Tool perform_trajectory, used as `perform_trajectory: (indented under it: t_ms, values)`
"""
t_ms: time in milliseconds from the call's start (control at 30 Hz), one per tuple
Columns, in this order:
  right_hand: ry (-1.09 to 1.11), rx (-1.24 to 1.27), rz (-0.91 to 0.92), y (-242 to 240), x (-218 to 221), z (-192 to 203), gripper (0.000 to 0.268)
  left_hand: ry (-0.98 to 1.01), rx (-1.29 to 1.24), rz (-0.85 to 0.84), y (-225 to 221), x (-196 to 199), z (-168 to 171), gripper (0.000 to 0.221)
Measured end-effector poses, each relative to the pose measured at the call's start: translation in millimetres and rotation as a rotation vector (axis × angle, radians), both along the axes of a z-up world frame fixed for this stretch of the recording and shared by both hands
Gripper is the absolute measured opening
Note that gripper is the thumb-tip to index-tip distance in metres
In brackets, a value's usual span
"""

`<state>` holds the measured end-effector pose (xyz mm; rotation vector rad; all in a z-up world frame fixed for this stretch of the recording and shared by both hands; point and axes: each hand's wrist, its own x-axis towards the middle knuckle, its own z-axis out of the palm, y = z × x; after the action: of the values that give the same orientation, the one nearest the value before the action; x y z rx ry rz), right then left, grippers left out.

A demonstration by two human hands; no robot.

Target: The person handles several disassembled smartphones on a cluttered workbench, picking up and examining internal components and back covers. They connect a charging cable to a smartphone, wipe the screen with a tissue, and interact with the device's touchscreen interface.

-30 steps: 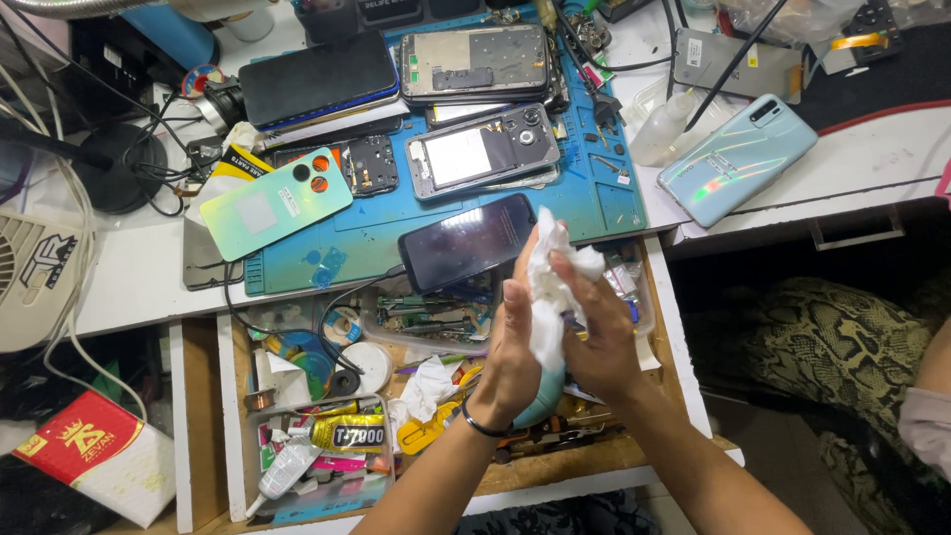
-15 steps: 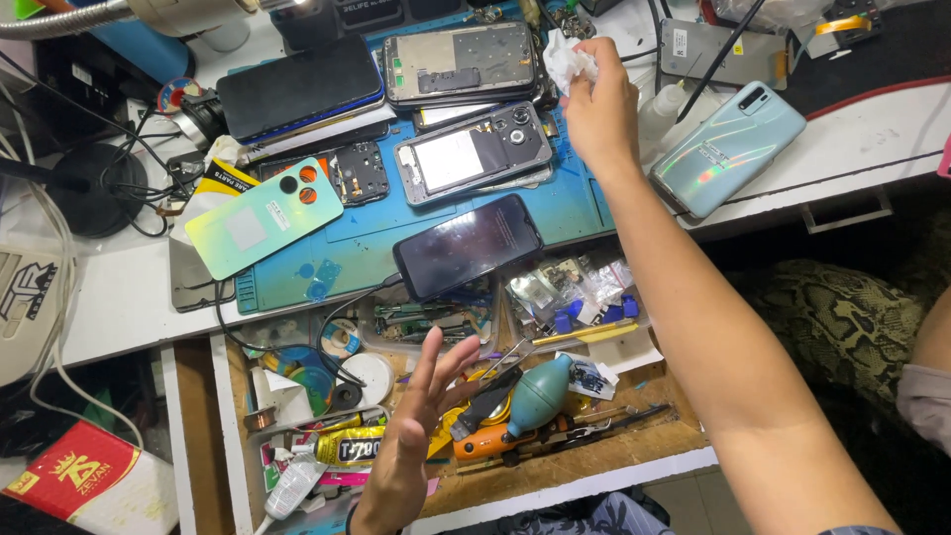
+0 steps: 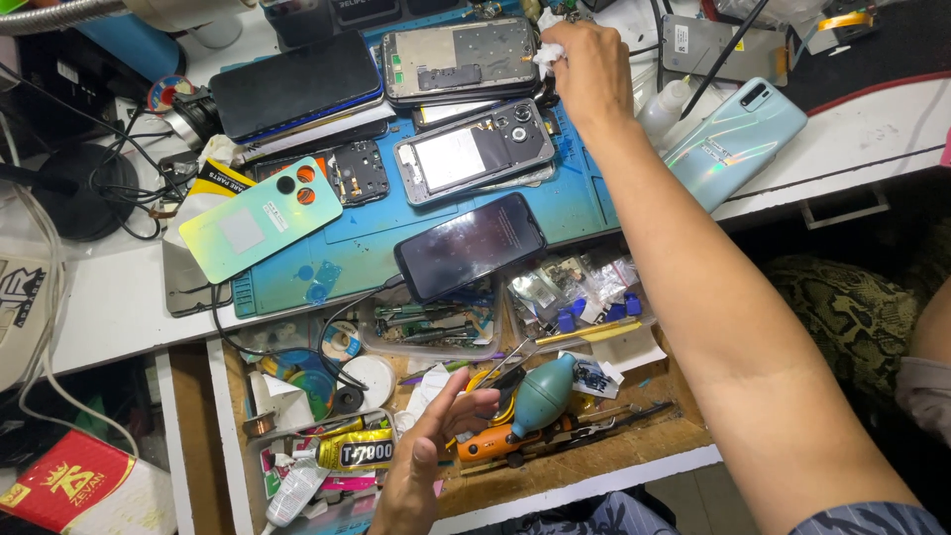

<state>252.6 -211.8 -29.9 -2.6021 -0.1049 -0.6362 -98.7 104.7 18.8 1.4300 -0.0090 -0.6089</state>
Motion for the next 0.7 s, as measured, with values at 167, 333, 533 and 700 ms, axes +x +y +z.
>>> perform_trajectory:
  t_ms: [167, 333, 533, 700]
  values:
    - [-0.018, -0.051, 0.120, -6.7, 10.3, -11.3, 0.030, 0.113, 0.047, 0.013, 1.7, -4.9, -12.8, 0.112]
    - [-0.028, -0.123, 0.054, -8.2, 3.6, -1.9, 0.039, 0.060, 0.038, 0.005, -3.2, -4.1, -14.2, 0.105]
    - [0.047, -0.165, -0.043, -9.8, -1.1, -11.4, 0.027, 0.040, 0.030, 0.003, -7.5, -4.0, -16.3, 0.091]
    - [-0.016, -0.122, -0.016, -9.8, -5.3, -9.1, 0.025, 0.057, 0.016, -0.004, -9.7, 0.0, -21.1, 0.095]
